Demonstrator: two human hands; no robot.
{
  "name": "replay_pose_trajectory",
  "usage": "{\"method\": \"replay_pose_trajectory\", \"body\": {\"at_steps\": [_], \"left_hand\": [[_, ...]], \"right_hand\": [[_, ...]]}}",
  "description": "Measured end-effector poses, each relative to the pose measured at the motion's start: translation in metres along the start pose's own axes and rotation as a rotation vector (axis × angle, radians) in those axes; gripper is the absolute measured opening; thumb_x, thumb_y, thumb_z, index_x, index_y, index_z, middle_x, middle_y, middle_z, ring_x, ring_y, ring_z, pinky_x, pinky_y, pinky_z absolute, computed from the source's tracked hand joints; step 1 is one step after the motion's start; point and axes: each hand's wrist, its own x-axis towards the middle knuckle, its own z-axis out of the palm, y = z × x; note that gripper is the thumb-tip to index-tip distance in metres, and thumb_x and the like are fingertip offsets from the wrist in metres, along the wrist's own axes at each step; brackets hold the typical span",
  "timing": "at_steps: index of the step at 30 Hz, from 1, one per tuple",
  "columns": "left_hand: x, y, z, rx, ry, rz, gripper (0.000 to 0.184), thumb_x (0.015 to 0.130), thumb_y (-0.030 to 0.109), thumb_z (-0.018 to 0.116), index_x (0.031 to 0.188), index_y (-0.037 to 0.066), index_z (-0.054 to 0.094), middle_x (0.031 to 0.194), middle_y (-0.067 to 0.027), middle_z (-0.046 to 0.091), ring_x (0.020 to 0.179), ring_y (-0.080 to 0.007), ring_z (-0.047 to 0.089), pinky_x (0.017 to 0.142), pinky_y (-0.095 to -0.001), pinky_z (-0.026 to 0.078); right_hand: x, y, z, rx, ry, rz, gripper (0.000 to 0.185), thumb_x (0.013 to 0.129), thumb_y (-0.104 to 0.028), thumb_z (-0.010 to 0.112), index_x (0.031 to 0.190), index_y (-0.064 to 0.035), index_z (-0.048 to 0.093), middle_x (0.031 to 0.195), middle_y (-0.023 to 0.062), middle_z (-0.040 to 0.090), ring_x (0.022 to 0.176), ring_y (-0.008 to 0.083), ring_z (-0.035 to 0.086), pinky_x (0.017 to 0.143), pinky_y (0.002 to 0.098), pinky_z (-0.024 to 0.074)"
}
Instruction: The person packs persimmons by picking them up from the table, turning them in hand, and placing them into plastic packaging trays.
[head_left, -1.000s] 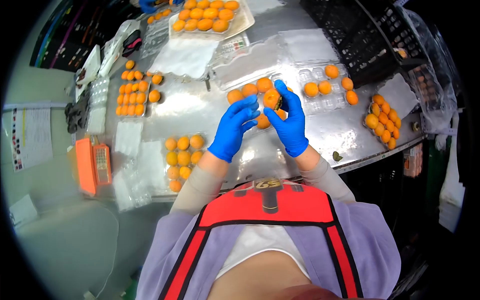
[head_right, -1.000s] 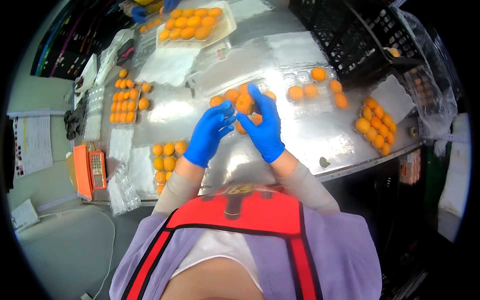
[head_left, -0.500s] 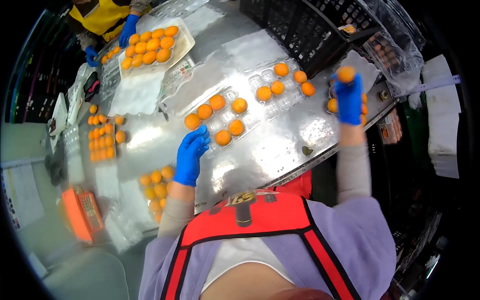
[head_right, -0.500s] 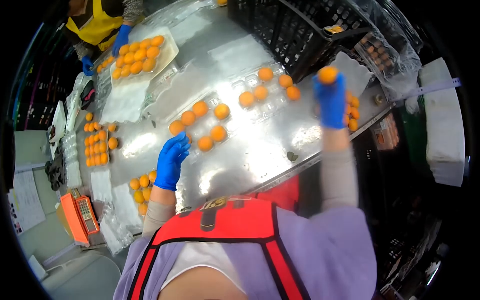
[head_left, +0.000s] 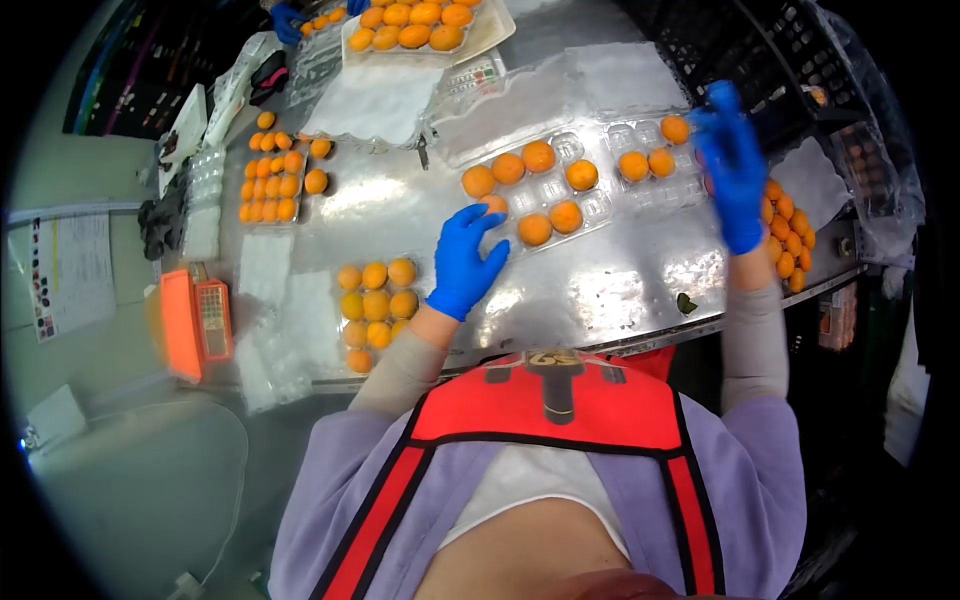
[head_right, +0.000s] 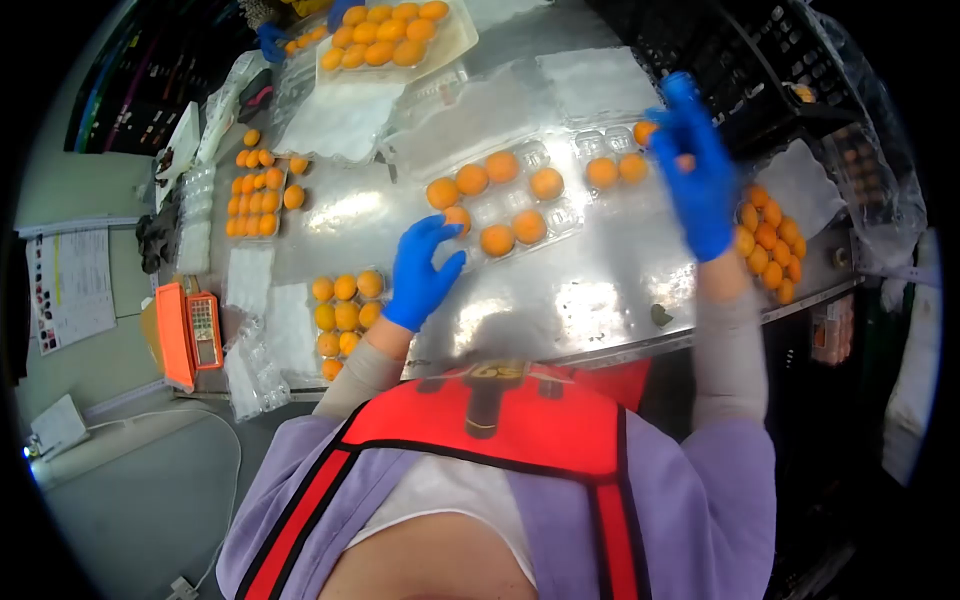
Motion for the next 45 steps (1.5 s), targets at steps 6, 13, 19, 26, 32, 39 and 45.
{"method": "replay_pose_trajectory", "body": {"at_steps": [6, 13, 19, 26, 32, 39, 45], "left_hand": [[0.023, 0.016, 0.026, 0.223, -0.103, 0.195, 0.049, 0.064, 0.027, 0.074, 0.107, 0.009, 0.061, 0.129, -0.0163, 0.044, 0.116, -0.0392, 0.042, 0.094, -0.0453, 0.038], [0.039, 0.0, 0.038, 0.366, -0.283, 0.216, 0.052, 0.061, 0.034, 0.073, 0.107, 0.012, 0.062, 0.137, -0.0143, 0.037, 0.126, -0.0381, 0.031, 0.101, -0.0464, 0.029], [0.044, 0.016, 0.01, -0.374, -0.21, 0.029, 0.059, 0.061, 0.028, 0.079, 0.115, 0.013, 0.058, 0.138, -0.0113, 0.037, 0.131, -0.0356, 0.027, 0.107, -0.0442, 0.023], [0.058, 0.048, -0.02, -0.788, -0.203, -0.04, 0.067, 0.06, 0.017, 0.08, 0.121, 0.012, 0.052, 0.142, -0.0108, 0.032, 0.134, -0.0262, 0.024, 0.108, -0.0394, 0.021], [0.06, 0.052, -0.022, -0.726, -0.183, 0.047, 0.07, 0.062, 0.019, 0.081, 0.124, 0.012, 0.05, 0.142, -0.0121, 0.03, 0.134, -0.0264, 0.025, 0.108, -0.0394, 0.021], [0.06, 0.058, -0.025, -1.269, -0.357, -0.271, 0.088, 0.067, 0.027, 0.078, 0.138, 0.01, 0.03, 0.142, -0.0093, 0.031, 0.13, -0.0261, 0.032, 0.103, -0.0402, 0.032], [0.065, 0.068, -0.028, -1.363, -0.481, -0.332, 0.089, 0.068, 0.031, 0.076, 0.139, 0.009, 0.028, 0.136, -0.0083, 0.038, 0.124, -0.0246, 0.04, 0.099, -0.037, 0.039]], "right_hand": [[-0.078, 0.06, 0.079, 0.104, -0.013, 0.216, 0.051, 0.083, -0.002, 0.057, 0.132, -0.0059, 0.044, 0.098, 0.0018, 0.06, 0.083, 0.0055, 0.053, 0.075, 0.0192, 0.0426], [-0.115, 0.068, 0.083, 0.273, -0.045, 0.44, 0.048, 0.085, -0.002, 0.054, 0.131, -0.003, 0.043, 0.109, 0.0059, 0.057, 0.097, 0.0112, 0.054, 0.084, 0.0244, 0.0432], [-0.109, 0.053, 0.091, 0.347, -0.117, 0.513, 0.046, 0.088, -0.01, 0.054, 0.131, -0.0032, 0.043, 0.108, 0.0069, 0.058, 0.093, 0.0111, 0.054, 0.084, 0.024, 0.0429], [-0.074, -0.004, 0.116, 0.599, -0.242, 0.482, 0.055, 0.085, -0.007, 0.057, 0.136, -0.0038, 0.035, 0.115, 0.0093, 0.053, 0.102, 0.0161, 0.054, 0.088, 0.0292, 0.043], [-0.069, -0.01, 0.129, 0.547, -0.255, 0.366, 0.069, 0.079, -0.006, 0.064, 0.139, -0.0067, 0.029, 0.118, 0.008, 0.051, 0.104, 0.0154, 0.052, 0.089, 0.0294, 0.0426], [-0.07, -0.012, 0.129, 0.074, -0.078, -0.036, 0.072, 0.073, -0.004, 0.068, 0.136, -0.0029, 0.033, 0.124, 0.0122, 0.05, 0.109, 0.0229, 0.053, 0.091, 0.0328, 0.0417], [-0.072, -0.008, 0.125, -0.185, -0.098, -0.267, 0.067, 0.068, 0.0, 0.07, 0.128, -0.0022, 0.041, 0.125, 0.0139, 0.05, 0.115, 0.0287, 0.049, 0.095, 0.0375, 0.0388]]}}
